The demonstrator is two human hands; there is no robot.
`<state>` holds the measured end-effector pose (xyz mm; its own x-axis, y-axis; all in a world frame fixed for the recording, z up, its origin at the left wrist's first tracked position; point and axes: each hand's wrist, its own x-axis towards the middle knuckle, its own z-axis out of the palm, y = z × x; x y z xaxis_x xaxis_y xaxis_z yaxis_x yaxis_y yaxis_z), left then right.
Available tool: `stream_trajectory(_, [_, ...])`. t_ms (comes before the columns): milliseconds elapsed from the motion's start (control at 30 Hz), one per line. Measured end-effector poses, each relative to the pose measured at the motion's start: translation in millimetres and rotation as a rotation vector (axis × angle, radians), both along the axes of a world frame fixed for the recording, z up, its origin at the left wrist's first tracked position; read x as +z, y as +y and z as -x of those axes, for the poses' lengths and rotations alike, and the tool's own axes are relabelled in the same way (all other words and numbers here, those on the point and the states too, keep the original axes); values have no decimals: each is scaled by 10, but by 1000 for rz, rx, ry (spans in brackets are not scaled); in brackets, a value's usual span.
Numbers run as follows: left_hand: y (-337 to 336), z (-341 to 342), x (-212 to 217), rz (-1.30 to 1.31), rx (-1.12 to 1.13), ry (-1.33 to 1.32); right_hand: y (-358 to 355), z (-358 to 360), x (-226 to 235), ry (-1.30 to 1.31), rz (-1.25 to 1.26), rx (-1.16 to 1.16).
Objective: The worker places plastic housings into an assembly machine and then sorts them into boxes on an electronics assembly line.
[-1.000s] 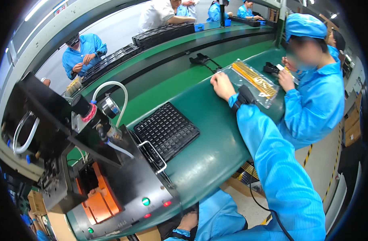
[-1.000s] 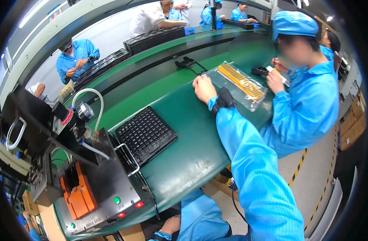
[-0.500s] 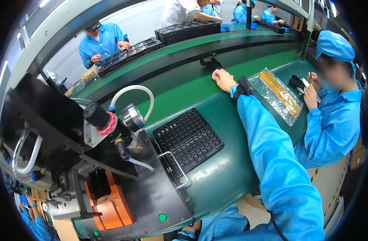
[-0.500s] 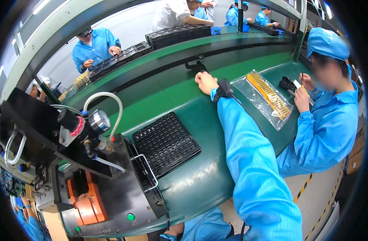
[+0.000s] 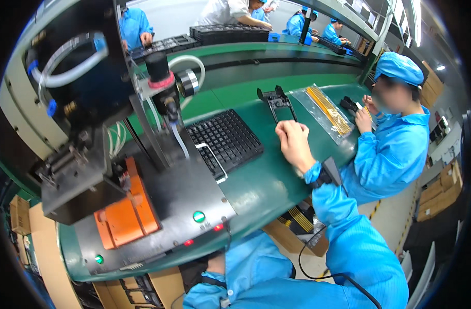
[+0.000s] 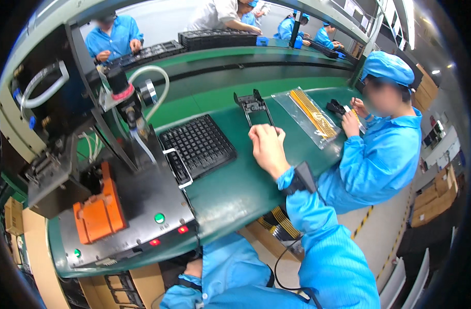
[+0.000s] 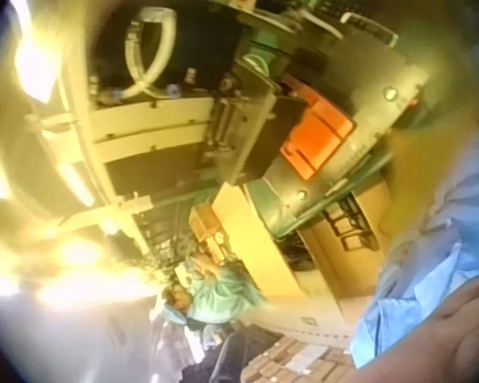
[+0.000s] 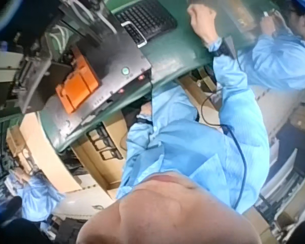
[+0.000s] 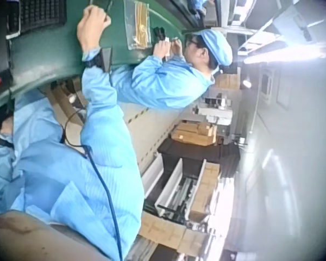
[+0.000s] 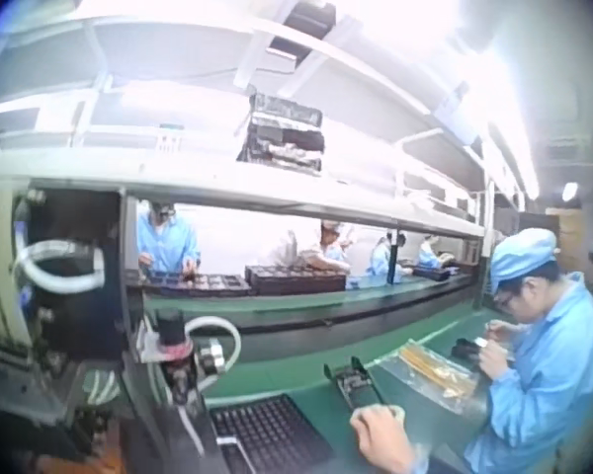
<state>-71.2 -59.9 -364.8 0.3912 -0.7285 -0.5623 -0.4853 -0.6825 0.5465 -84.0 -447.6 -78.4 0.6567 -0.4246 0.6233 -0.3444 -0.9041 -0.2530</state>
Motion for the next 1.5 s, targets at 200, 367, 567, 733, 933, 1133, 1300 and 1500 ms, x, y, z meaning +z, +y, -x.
stream_trajectory(200, [7, -67, -28, -3, -123, -78, 685, 529, -79, 92, -89, 2])
stream_trajectory(367, [-168, 29, 269, -3, -284, -101, 191, 598, 164, -28, 51, 110])
stream_trajectory(567, [-227, 70, 330, 48, -269, -101, -303, 446, 302, 244, 128, 165])
stream_trajectory(733, [-213, 25, 413, 19, -285, -90, -338, 444, 297, 257, 139, 192])
stream_trajectory(933, [-198, 2, 415, -28, -299, -69, -379, 425, 304, 261, 166, 221])
stream_trajectory(1133, [-202, -8, 265, 0, -299, -88, -434, 393, 295, 302, 124, 236])
stream_trajectory(1300, [-203, -27, 238, 10, -306, -85, -496, 357, 265, 280, 53, 258])
stream_trajectory(1500, [-179, -34, 218, 14, -289, -61, -499, 329, 293, 308, 24, 258])
